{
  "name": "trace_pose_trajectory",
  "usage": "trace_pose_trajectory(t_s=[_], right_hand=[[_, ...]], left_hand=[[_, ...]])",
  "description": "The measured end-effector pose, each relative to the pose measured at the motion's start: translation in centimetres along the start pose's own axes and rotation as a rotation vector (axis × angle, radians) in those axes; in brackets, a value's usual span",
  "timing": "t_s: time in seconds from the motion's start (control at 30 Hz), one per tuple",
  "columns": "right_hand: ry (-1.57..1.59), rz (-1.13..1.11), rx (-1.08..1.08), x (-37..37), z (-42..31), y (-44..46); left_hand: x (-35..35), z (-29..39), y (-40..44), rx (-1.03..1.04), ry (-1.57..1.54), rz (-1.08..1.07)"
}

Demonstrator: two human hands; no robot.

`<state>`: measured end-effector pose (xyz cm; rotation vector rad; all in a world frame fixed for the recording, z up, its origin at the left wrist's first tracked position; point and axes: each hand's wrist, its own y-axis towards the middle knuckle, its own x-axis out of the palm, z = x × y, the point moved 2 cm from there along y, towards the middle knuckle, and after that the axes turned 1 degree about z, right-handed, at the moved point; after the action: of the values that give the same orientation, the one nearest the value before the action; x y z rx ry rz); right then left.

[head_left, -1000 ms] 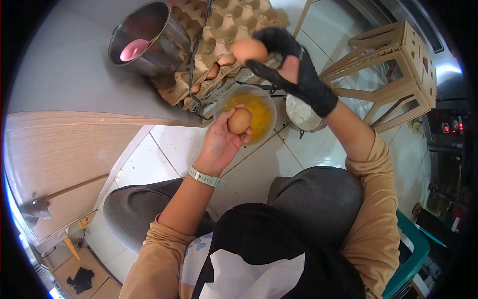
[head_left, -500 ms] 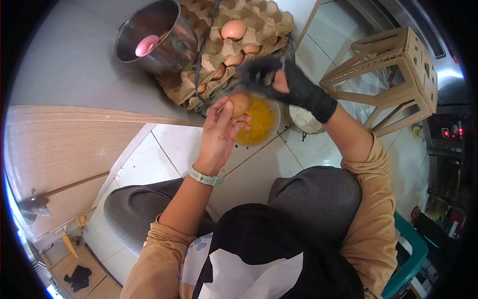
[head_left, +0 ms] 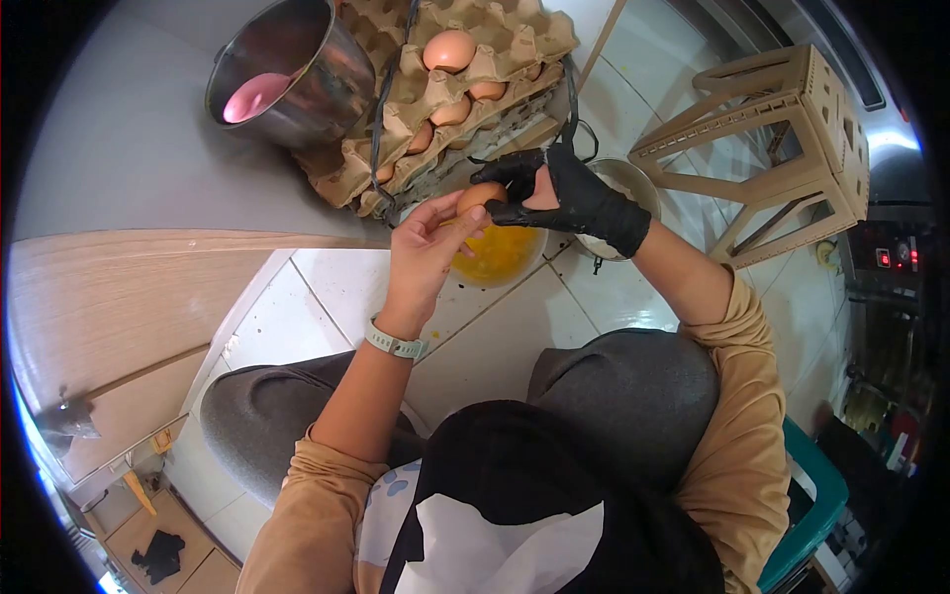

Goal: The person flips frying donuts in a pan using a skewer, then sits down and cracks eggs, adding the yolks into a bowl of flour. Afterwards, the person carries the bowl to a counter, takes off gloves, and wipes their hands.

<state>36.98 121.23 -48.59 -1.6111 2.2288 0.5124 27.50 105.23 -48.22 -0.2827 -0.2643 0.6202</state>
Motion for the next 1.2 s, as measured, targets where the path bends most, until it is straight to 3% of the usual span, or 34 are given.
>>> trace_pose_trajectory(t_s=[0.1,0.2,0.3,0.5,0.7,0.8,0.9,1.0,1.2], right_hand=[[0.020,0.014,0.025,0.1,-0.6,-0.2],[-0.161,0.011,-0.026,0.2,-1.4,-0.2],[-0.084,0.003,0.011,0.6,-1.4,-0.5],[-0.221,-0.103,0.098,1.6,0.2,-0.4],[-0.134,-0.064,0.070,1.4,-0.7,-0.6],[-0.265,-0.085,0.058,2.0,1.1,-0.5],[0.071,0.041,0.032,1.0,1.0,-0.5],[0.134,0.073,0.020,0.3,0.8,-0.5],[0.537,-0.154,0.107,-0.3,2.4,-0.8]], left_hand=[[0.2,0.1,-0.1,0.001,0.041,0.019],[0.0,-0.2,0.2,-0.031,0.071,0.011],[-0.2,-0.6,0.2,-0.047,0.100,0.025],[0.0,-1.5,0.2,-0.015,0.124,0.078],[0.1,-1.5,0.1,-0.005,0.085,0.085],[0.1,-1.6,0.1,-0.018,0.063,0.079],[-0.1,-1.7,0.2,-0.027,-0.014,0.060],[-0.1,-1.7,0.4,-0.005,-0.055,0.028],[0.0,-1.3,0.5,0.001,-0.082,-0.008]])
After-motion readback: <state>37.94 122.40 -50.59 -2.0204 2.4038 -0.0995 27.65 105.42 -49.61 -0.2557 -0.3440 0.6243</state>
